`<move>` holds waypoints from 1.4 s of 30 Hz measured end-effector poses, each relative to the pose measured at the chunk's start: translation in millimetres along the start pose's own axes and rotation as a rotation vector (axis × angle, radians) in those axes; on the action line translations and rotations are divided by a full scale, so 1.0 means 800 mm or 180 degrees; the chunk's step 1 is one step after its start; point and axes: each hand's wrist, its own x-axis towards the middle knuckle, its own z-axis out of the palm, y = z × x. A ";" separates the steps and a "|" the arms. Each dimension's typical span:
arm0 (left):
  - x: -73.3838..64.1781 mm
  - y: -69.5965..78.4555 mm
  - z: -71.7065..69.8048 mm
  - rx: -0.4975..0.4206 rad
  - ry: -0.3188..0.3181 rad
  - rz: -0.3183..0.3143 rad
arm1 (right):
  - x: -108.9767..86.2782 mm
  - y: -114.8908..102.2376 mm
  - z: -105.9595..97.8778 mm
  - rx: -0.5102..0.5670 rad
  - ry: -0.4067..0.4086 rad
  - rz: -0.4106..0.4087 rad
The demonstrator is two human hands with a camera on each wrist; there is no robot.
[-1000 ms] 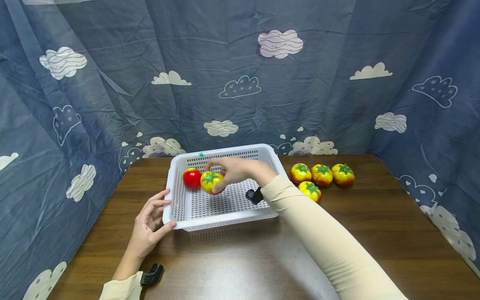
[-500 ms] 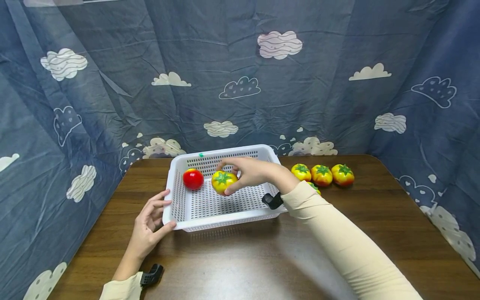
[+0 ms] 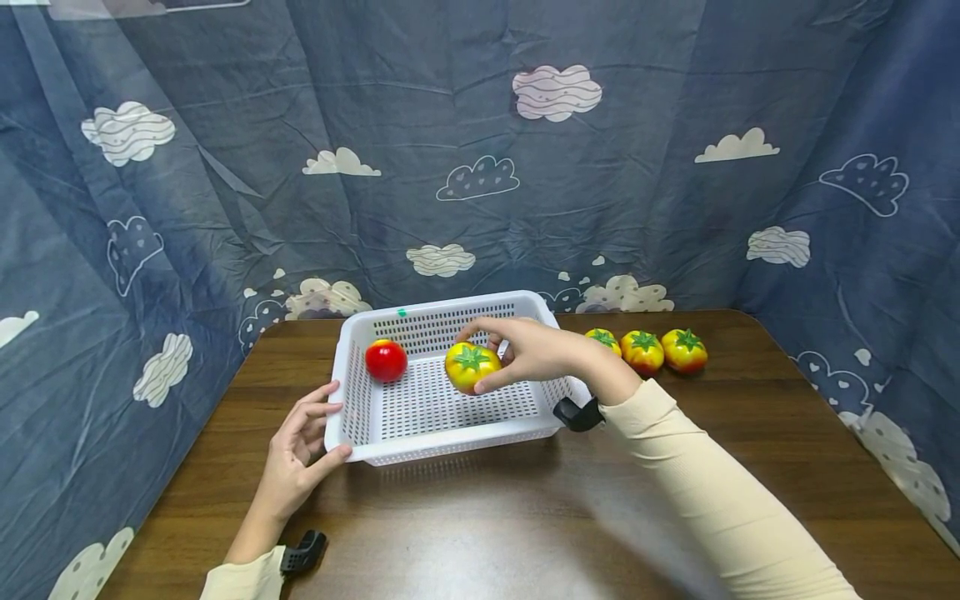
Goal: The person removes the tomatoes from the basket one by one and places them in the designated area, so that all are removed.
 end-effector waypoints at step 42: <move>-0.001 0.000 0.000 -0.0011 -0.0011 0.0002 | -0.136 0.091 -0.024 0.0368 0.0976 0.0506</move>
